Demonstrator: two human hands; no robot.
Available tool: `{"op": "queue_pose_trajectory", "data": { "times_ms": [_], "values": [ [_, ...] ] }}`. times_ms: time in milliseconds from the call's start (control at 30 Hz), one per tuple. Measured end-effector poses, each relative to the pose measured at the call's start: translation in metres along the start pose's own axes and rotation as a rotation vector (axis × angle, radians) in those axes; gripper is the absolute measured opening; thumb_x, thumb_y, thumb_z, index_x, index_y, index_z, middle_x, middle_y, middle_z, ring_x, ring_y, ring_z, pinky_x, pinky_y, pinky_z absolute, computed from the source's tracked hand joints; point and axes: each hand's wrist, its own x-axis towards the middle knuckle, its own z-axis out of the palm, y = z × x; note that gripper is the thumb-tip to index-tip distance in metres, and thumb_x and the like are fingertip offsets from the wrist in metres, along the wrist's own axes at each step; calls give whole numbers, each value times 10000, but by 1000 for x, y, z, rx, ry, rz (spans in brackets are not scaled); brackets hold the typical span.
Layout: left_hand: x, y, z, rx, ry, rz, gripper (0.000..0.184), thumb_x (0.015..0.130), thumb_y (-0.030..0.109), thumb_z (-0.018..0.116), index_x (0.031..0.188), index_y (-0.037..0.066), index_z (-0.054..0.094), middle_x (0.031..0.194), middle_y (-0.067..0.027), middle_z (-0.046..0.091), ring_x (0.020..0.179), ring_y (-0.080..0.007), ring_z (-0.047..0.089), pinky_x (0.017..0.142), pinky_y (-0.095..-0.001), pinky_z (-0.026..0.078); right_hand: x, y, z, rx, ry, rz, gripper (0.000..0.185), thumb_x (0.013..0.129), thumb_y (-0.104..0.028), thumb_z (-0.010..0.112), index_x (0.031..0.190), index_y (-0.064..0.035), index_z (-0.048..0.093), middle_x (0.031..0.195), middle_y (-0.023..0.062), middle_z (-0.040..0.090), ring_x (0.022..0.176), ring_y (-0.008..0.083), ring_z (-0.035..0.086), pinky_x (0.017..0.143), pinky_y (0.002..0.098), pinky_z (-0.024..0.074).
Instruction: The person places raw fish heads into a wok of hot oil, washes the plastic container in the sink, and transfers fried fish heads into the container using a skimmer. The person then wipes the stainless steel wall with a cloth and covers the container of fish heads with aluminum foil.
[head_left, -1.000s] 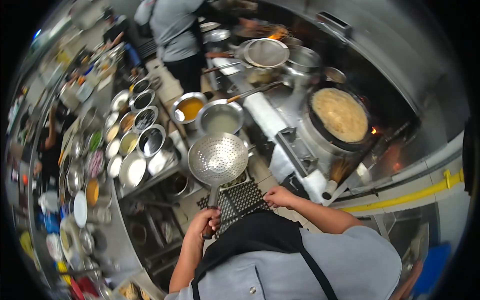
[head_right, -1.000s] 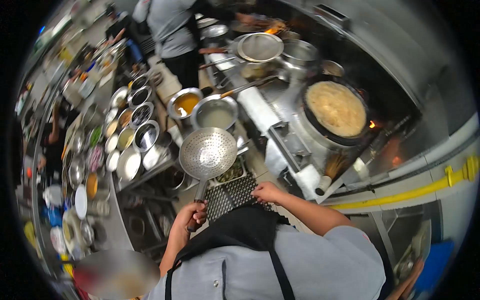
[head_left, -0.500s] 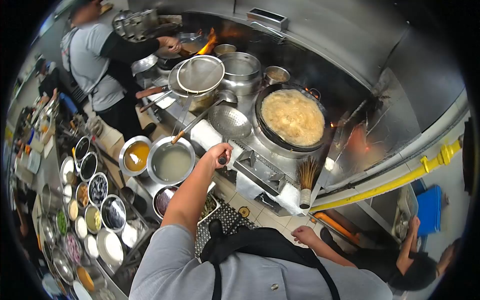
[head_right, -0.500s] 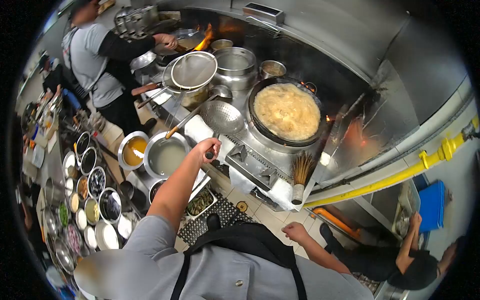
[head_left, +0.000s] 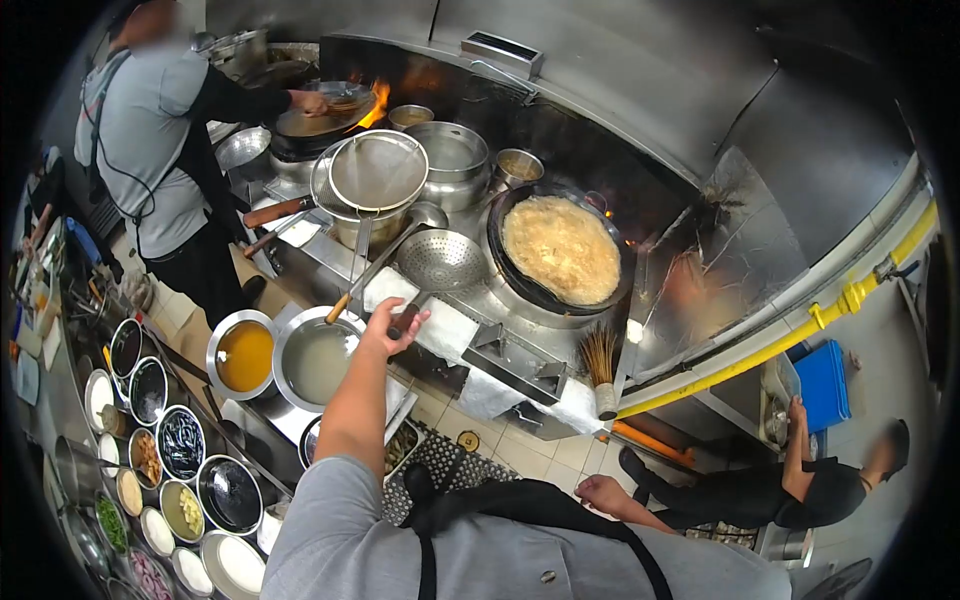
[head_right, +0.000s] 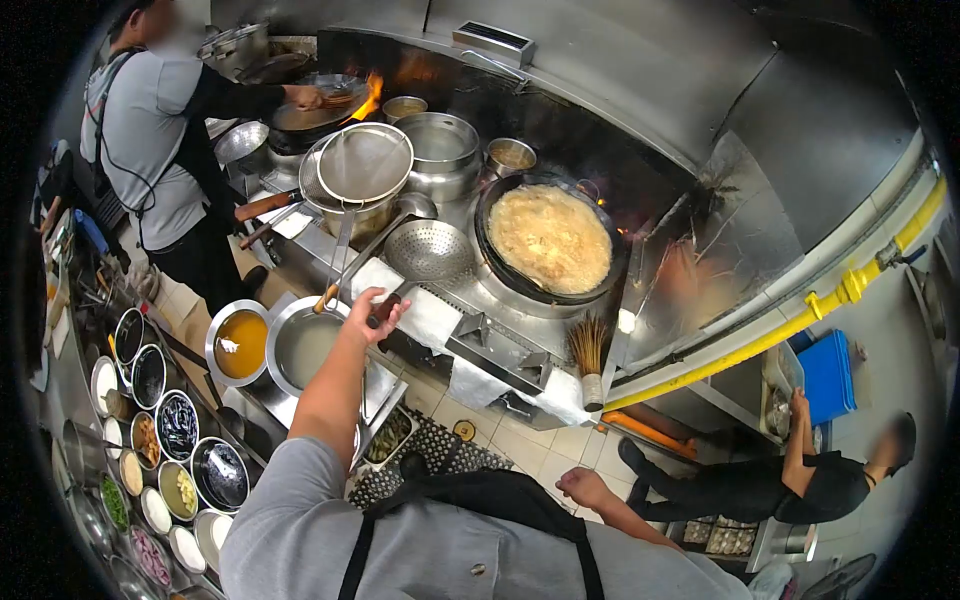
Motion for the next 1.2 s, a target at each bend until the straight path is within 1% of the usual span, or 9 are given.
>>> {"op": "queue_pose_trajectory", "data": {
  "times_ms": [33, 133, 267, 467, 700, 767, 1000, 1100, 1200],
  "values": [
    [-5, 0, -8, -133, -37, 41, 553, 825, 285, 601, 1154, -122, 422, 1181, -320, 536, 730, -244, 613, 638, -276, 581, 2, 4, 0, -19, 15, -28, 237, 827, -224, 671, 915, -5, 650, 761, 77, 662, 681, 127, 621, 625, 276, 496],
    [-19, -19, -31, -371, -138, 174, 661, 917, 463, 480, 1152, -153, 422, 1081, -273, 606, 891, -339, 660, 676, -319, 601, 1, 25, -1, -78, -6, -25, 280, 826, -285, 664, 899, -14, 665, 763, 86, 666, 683, 148, 627, 637, 298, 501],
    [-44, -88, -66, -369, -6, 224, 733, 935, 498, 432, 1279, -144, 346, 1063, -266, 606, 774, -243, 668, 691, -274, 598, 40, 141, -1, -389, -37, -75, 284, 793, -343, 692, 837, -62, 692, 734, 110, 674, 707, 212, 645, 654, 352, 503],
    [-152, -229, -105, 164, 222, 105, 114, 879, 136, 489, 884, 29, 528, 978, -151, 645, 769, -238, 644, 686, -361, 571, 69, 257, -22, -924, -361, -344, 297, 765, -280, 669, 1018, -124, 673, 748, 127, 677, 747, 250, 658, 669, 378, 509],
    [-337, -347, -111, 453, 659, 459, 189, 807, 21, 515, 996, 28, 518, 905, -120, 592, 756, -236, 639, 646, -348, 547, 149, 265, -17, -1455, -508, -839, 317, 783, -335, 643, 997, -106, 691, 718, 126, 676, 689, 264, 668, 636, 400, 523],
    [-385, -374, -95, 560, 787, 604, 229, 785, 2, 525, 1013, 24, 529, 912, -68, 557, 737, -189, 615, 642, -299, 522, 170, 228, 0, -619, -380, 44, 475, 847, -453, 591, 660, -27, 686, 666, 121, 672, 544, 222, 633, 562, 384, 521],
    [-499, -448, -102, 786, 1175, 966, 347, 764, -22, 569, 1107, 27, 549, 921, -11, 545, 734, -77, 503, 650, -225, 429, 166, 117, 36, -657, -296, -854, 338, 823, -311, 589, 635, -35, 642, 619, 97, 654, 474, 186, 600, 492, 337, 496],
    [-532, -473, -97, 882, 1317, 1123, 385, 781, -12, 595, 1159, 26, 535, 887, -11, 546, 720, -81, 500, 657, -234, 433, 146, 99, 57, -425, -280, -584, 323, 824, -300, 560, 653, -38, 643, 620, 116, 648, 505, 180, 619, 502, 332, 501],
    [-571, -494, -97, 819, 1298, 1184, 396, 789, -1, 597, 1178, 31, 529, 889, -17, 544, 726, -86, 506, 661, -235, 438, 173, 111, 74, -1373, -344, -1098, 321, 800, -304, 538, 607, -71, 646, 687, 149, 662, 641, 314, 637, 624, 437, 496]
  ]
}}
